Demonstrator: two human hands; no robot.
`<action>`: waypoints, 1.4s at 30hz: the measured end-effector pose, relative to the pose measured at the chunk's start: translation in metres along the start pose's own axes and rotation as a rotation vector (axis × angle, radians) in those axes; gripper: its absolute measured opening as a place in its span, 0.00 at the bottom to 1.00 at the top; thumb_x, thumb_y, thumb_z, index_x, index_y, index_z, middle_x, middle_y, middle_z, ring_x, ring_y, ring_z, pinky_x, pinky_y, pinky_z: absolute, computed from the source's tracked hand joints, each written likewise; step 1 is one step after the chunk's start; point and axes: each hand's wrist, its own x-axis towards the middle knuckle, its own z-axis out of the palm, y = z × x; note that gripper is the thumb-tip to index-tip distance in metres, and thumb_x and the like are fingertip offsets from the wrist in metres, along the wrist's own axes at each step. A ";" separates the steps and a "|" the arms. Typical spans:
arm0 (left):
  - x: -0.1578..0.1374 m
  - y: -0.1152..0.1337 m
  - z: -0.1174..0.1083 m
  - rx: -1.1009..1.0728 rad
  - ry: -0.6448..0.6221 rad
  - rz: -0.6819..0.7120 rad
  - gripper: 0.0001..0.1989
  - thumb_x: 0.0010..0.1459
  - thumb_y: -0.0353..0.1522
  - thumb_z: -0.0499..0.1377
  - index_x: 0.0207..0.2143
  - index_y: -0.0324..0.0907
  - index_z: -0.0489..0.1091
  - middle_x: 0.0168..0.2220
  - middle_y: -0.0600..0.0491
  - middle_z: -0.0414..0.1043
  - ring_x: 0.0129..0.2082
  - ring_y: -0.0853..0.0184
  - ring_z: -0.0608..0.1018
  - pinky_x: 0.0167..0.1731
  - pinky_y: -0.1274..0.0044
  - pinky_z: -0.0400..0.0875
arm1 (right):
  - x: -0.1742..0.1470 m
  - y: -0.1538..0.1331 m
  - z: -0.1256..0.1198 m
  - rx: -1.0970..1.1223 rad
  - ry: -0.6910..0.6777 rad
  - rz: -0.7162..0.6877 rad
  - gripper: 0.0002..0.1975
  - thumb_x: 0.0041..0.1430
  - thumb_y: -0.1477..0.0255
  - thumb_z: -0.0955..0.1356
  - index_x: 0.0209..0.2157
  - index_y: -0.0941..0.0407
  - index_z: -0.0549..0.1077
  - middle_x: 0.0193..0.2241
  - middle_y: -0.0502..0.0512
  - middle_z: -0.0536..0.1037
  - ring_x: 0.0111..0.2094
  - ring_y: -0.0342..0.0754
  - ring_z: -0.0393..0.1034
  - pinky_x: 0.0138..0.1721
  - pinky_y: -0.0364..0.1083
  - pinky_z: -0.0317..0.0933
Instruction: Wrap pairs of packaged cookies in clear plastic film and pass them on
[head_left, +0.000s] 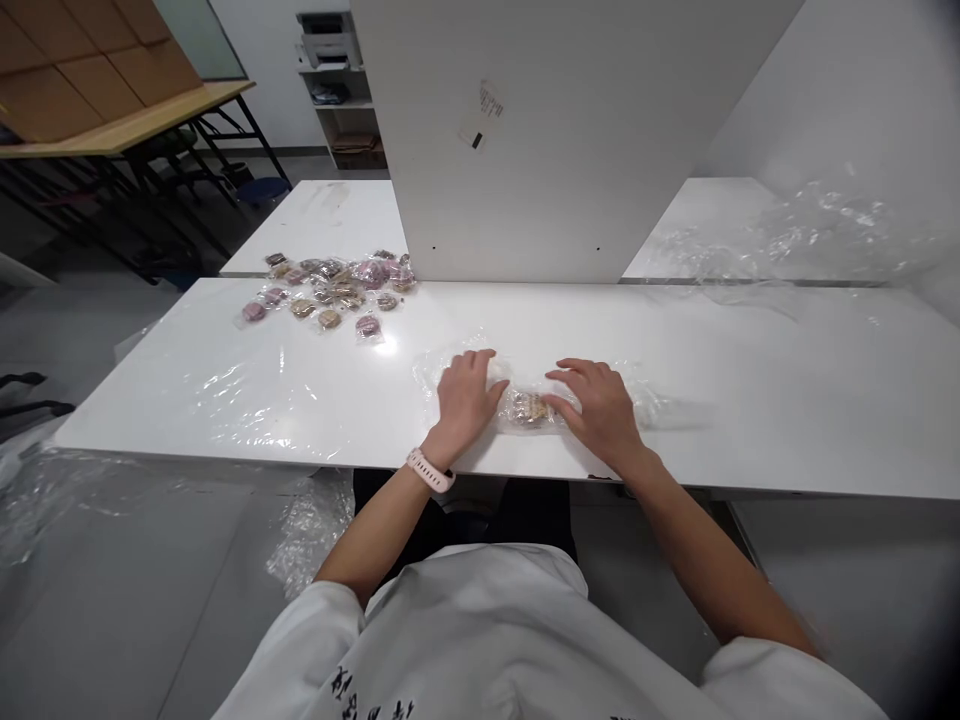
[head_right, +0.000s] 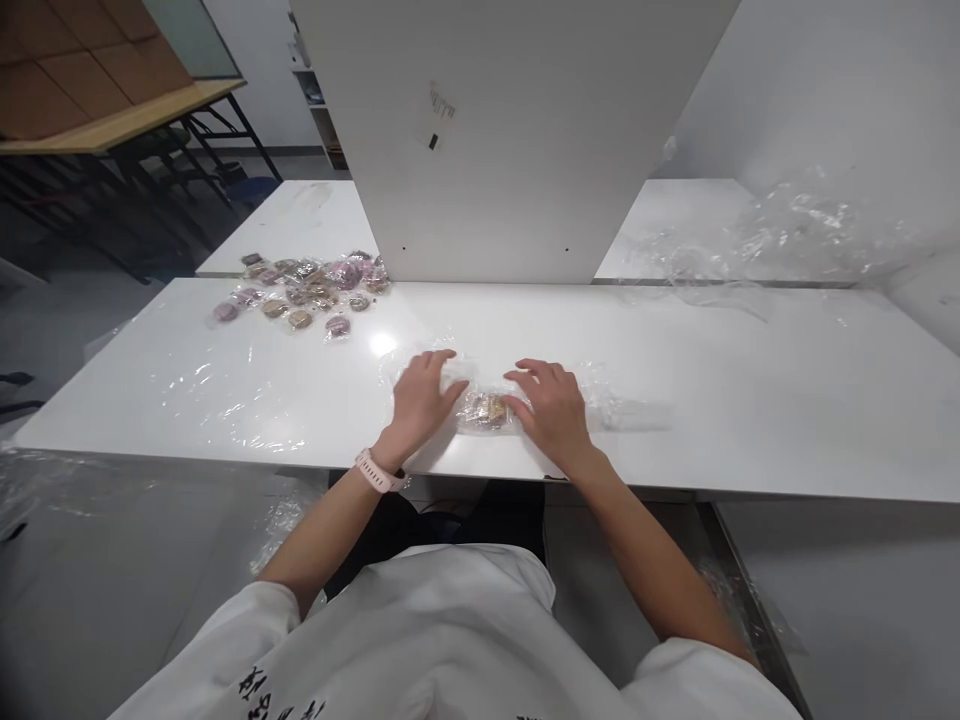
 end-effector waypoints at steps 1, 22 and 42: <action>-0.006 -0.006 -0.006 -0.016 0.096 -0.022 0.21 0.63 0.39 0.61 0.55 0.42 0.66 0.56 0.41 0.71 0.56 0.51 0.73 0.49 0.61 0.70 | -0.004 -0.002 0.003 0.008 -0.012 -0.091 0.16 0.67 0.60 0.65 0.51 0.51 0.75 0.57 0.61 0.73 0.56 0.60 0.68 0.53 0.58 0.64; -0.061 0.008 -0.031 -0.677 0.667 -0.204 0.20 0.66 0.36 0.54 0.60 0.49 0.61 0.61 0.45 0.65 0.62 0.57 0.70 0.56 0.60 0.73 | -0.031 -0.004 0.028 0.214 -0.089 -0.094 0.24 0.69 0.62 0.64 0.65 0.46 0.65 0.60 0.58 0.72 0.58 0.57 0.67 0.57 0.58 0.65; -0.048 0.034 0.031 0.376 -0.242 0.560 0.26 0.72 0.33 0.45 0.69 0.36 0.54 0.70 0.42 0.56 0.70 0.53 0.59 0.68 0.50 0.50 | -0.131 -0.012 0.010 -0.306 0.519 0.311 0.08 0.66 0.70 0.67 0.40 0.55 0.78 0.38 0.58 0.80 0.42 0.54 0.72 0.48 0.56 0.60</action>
